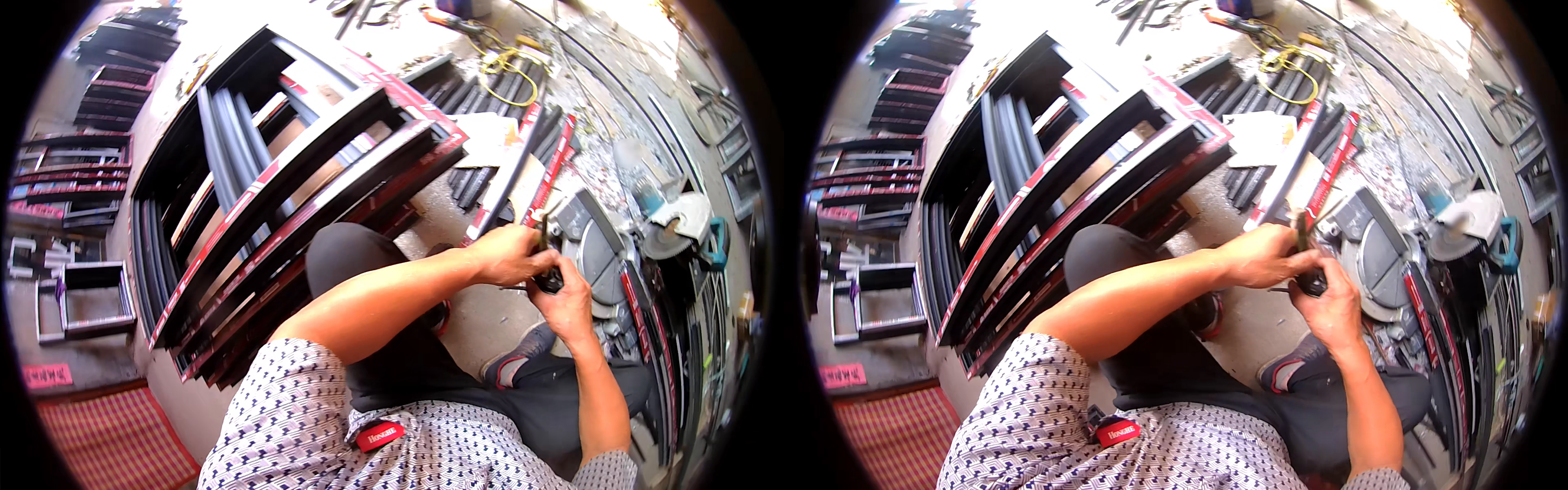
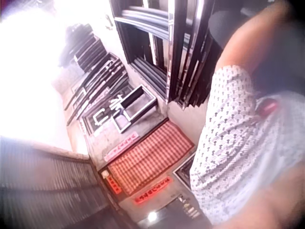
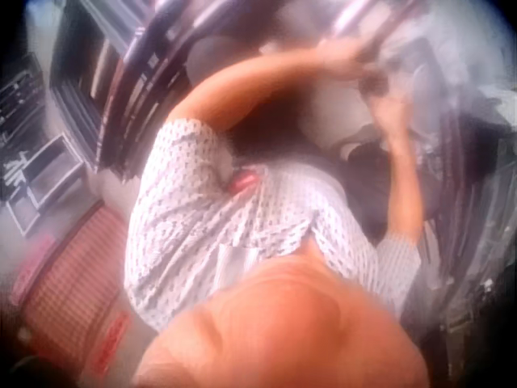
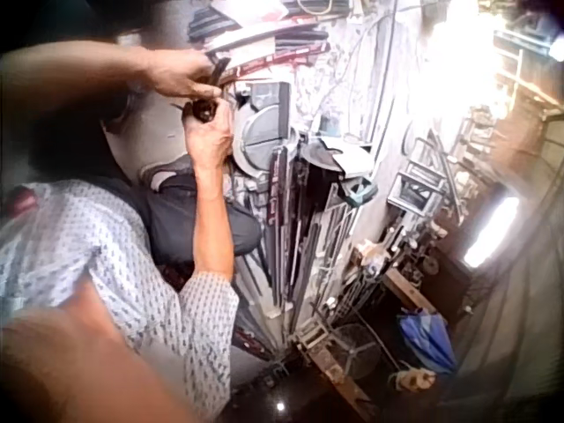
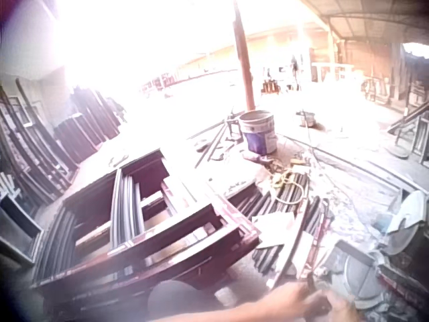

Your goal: The person assembles window frames by fitting metal profiles together and securing them with a hammer. They then measure the assembled frames using a tape measure to verify dimensions.

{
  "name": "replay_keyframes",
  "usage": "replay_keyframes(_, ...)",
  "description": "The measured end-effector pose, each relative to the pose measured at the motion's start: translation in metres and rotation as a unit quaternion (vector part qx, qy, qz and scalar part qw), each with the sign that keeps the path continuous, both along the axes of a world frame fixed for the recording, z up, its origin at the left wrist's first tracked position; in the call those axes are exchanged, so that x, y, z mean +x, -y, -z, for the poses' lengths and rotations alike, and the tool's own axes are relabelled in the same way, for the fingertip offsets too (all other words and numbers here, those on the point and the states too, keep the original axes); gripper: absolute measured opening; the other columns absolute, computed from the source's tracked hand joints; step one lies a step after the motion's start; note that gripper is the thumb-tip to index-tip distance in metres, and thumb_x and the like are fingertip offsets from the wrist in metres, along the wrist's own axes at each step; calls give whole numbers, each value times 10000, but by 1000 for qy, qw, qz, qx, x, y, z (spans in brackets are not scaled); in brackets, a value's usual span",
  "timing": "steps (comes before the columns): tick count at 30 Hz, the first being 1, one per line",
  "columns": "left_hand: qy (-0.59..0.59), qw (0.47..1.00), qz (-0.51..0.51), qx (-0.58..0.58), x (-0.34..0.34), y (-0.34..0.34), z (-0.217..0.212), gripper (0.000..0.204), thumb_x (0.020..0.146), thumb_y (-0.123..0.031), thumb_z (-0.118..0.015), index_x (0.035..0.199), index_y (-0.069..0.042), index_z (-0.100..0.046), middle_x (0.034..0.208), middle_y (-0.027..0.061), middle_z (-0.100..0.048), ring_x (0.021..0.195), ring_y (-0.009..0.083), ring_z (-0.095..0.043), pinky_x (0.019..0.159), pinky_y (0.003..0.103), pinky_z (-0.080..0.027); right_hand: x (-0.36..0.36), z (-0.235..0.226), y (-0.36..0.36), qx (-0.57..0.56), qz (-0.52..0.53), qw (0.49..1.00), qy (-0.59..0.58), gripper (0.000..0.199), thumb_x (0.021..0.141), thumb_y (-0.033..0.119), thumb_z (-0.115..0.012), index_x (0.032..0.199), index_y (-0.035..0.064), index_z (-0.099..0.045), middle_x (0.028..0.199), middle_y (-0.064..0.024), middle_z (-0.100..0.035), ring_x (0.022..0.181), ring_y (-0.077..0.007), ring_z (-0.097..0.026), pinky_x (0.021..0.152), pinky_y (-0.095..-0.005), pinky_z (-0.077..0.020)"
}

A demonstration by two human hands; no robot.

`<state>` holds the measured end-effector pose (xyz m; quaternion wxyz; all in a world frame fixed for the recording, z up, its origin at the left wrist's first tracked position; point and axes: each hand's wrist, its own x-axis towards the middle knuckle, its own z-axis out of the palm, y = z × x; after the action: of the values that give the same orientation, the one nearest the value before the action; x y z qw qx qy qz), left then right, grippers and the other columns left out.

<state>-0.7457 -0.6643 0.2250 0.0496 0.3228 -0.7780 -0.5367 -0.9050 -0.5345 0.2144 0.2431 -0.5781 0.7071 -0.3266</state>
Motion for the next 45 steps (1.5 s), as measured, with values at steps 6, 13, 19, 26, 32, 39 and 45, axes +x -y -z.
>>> replay_keyframes(6,-26,999,6,41,5,-1,5,409,1079,-302,-587,941,78,-653,695,141,-579,693,142,-545,643,414,-482,-1,10,-1,99,-13,986,133,429,799,231,-884,1142,54,-696,991,-109,-753,885,-204,-735,828,-350,-574)
replay_keyframes(13,13,996,65,56,8,2,17,351,1121,-266,-536,1062,48,-681,806,83,-648,780,127,-556,723,367,-501,-15,24,-8,188,-64,923,329,541,948,410,-761,1303,13,-667,1059,-58,-739,975,-135,-693,865,-310,-563)
replay_keyframes(19,18,978,49,201,5,2,26,370,1136,-306,-540,1093,26,-698,829,-25,-624,777,80,-520,674,319,-466,-15,33,-13,271,-14,812,516,508,991,427,-710,1317,51,-613,1190,-74,-666,1062,-154,-635,738,-356,-587)
replay_keyframes(26,139,981,92,100,15,16,35,645,1077,-576,-523,1186,42,-672,1096,217,-734,1057,294,-700,949,420,-521,-8,56,-14,283,98,822,484,409,969,319,-700,1292,88,-605,1012,-15,-674,837,-116,-652,618,-326,-545)
replay_keyframes(32,232,967,96,-31,21,25,46,588,1035,-562,-547,1192,-16,-695,1062,265,-732,1057,460,-690,939,519,-522,-9,54,-9,253,122,844,457,263,985,268,-670,1174,92,-622,985,-13,-652,787,-108,-640,553,-313,-565)
replay_keyframes(39,254,960,97,-70,21,20,48,566,1003,-538,-583,1103,4,-713,1056,265,-737,1046,437,-712,937,517,-549,-10,57,-8,257,116,852,440,265,977,264,-671,1169,88,-622,1004,-23,-637,771,-102,-631,544,-301,-562)
replay_keyframes(45,246,954,136,-100,25,21,53,519,1007,-501,-586,1101,-3,-699,990,258,-734,991,457,-710,914,535,-546,-6,62,-10,248,110,869,413,322,985,280,-669,1216,65,-607,972,-25,-627,760,-101,-635,536,-297,-564)
